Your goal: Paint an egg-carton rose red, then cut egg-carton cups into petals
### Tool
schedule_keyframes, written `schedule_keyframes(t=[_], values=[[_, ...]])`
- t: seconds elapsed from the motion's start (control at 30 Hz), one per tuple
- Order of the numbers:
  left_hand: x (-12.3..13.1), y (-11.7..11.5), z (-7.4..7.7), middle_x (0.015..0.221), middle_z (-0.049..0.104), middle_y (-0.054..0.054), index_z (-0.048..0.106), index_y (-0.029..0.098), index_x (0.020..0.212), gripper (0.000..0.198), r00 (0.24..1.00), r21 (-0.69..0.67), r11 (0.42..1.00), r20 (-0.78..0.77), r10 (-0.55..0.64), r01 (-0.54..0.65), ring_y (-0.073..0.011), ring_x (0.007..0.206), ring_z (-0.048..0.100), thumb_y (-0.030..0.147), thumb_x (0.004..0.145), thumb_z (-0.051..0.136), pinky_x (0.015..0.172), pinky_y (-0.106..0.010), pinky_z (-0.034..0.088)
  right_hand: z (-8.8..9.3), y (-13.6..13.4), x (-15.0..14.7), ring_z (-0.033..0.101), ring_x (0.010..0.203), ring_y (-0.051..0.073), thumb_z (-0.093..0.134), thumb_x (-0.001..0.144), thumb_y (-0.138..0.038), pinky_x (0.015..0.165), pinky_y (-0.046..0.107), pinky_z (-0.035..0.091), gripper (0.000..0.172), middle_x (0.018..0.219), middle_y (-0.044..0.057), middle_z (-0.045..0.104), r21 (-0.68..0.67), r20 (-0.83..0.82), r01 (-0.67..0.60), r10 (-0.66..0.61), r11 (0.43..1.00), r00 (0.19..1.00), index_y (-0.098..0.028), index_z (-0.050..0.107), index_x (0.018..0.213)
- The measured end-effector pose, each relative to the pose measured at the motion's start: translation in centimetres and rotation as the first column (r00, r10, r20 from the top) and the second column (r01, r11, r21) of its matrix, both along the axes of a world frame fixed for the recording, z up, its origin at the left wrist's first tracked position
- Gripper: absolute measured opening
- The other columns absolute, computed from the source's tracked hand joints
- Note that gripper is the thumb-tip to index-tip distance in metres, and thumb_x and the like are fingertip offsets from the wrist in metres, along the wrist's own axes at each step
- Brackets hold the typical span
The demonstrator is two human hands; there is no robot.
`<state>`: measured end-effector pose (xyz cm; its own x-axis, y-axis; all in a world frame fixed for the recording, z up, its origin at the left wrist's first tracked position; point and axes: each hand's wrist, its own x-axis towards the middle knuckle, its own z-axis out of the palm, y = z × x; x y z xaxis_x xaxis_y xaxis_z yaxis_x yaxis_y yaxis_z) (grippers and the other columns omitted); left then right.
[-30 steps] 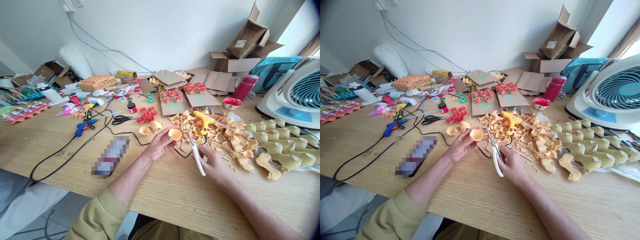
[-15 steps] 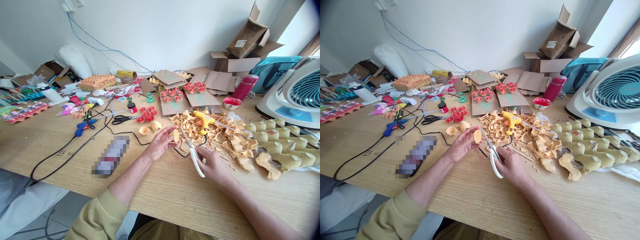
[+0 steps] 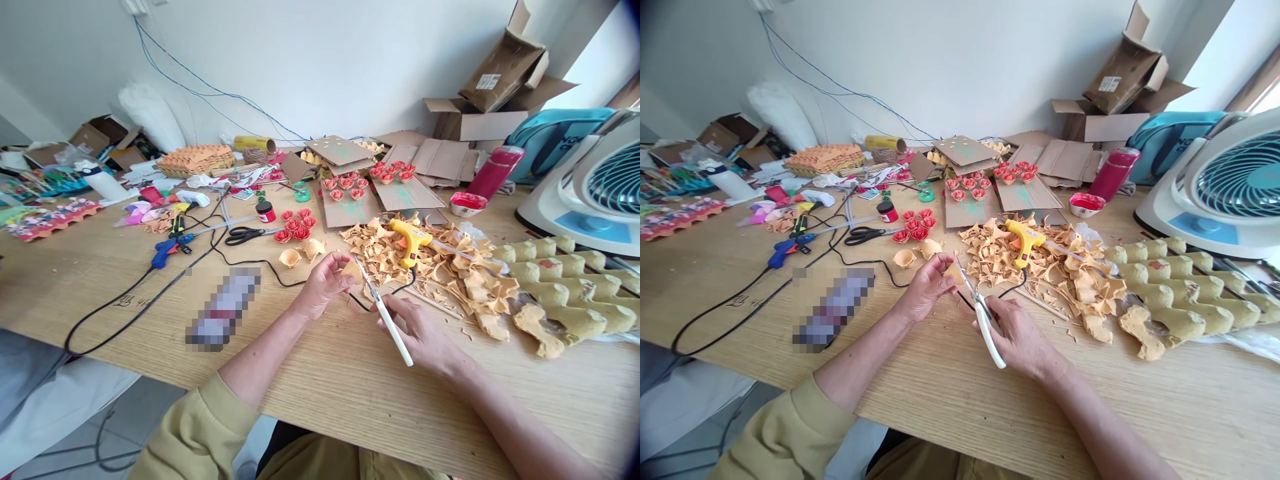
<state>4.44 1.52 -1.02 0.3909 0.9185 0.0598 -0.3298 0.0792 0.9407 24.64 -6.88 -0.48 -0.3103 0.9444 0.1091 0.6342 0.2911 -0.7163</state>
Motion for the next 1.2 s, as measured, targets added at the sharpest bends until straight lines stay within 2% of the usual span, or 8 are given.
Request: schedule_keyframes(t=[0.17,0.4,0.63,0.9,1.2], values=[[0.3,-0.1,-0.4,0.091,0.059,0.001,0.059,0.018,0.099,0.052,0.999,0.054,0.998,0.009,-0.035,0.034,-0.0079,0.073,0.052,0.04,0.063,0.091,0.059,-0.018,0.042,-0.2,-0.1,0.0,0.059,0.076,0.02,0.049,0.095,-0.051,0.069,0.03,0.044,0.035,0.077,0.003,0.066,-0.019,-0.017,-0.015,0.015,1.0,1.0,-0.022,0.059,0.079],[0.6,-0.4,-0.4,0.087,0.059,0.002,0.058,0.019,0.098,0.052,0.999,0.106,0.994,0.034,-0.041,0.037,-0.0094,0.076,0.056,0.042,0.064,0.091,0.074,-0.023,0.046,-0.1,-0.2,0.0,0.058,0.077,0.02,0.046,0.096,-0.053,0.068,0.03,0.042,0.038,0.081,0.004,0.067,-0.036,-0.046,-0.038,0.036,0.999,0.998,-0.021,0.057,0.078],[0.6,-0.6,-0.2,0.091,0.061,0.0,0.058,0.018,0.095,0.05,0.999,0.2,0.979,0.011,0.045,-0.046,-0.0123,0.082,0.059,0.043,0.064,0.091,0.076,-0.024,0.044,-0.2,-0.1,0.0,0.056,0.074,0.019,0.044,0.096,-0.054,0.067,0.031,0.041,0.04,0.079,0.004,0.065,-0.019,-0.05,-0.037,0.035,0.999,0.998,-0.02,0.058,0.08],[0.6,-0.6,-0.3,0.097,0.06,0.0,0.057,0.02,0.097,0.048,0.999,0.223,0.974,0.025,0.039,-0.044,-0.0112,0.084,0.059,0.039,0.067,0.09,0.076,-0.023,0.046,-0.9,-0.1,0.0,0.05,0.071,0.017,0.035,0.098,-0.061,0.066,0.031,0.039,0.048,0.073,0.002,0.058,0.002,-0.077,-0.059,0.059,0.998,0.995,-0.021,0.054,0.08],[0.3,-0.1,-0.4,0.092,0.062,0.0,0.058,0.021,0.102,0.053,0.997,0.278,0.958,0.017,0.072,-0.073,-0.0121,0.084,0.06,0.043,0.066,0.09,0.075,-0.024,0.046,-1.5,0.0,-0.3,0.04,0.057,0.012,0.046,0.095,-0.059,0.055,0.026,0.032,0.045,0.062,-0.004,0.043,-0.057,-0.148,0.009,-0.017,0.998,0.989,-0.021,0.048,0.071]])
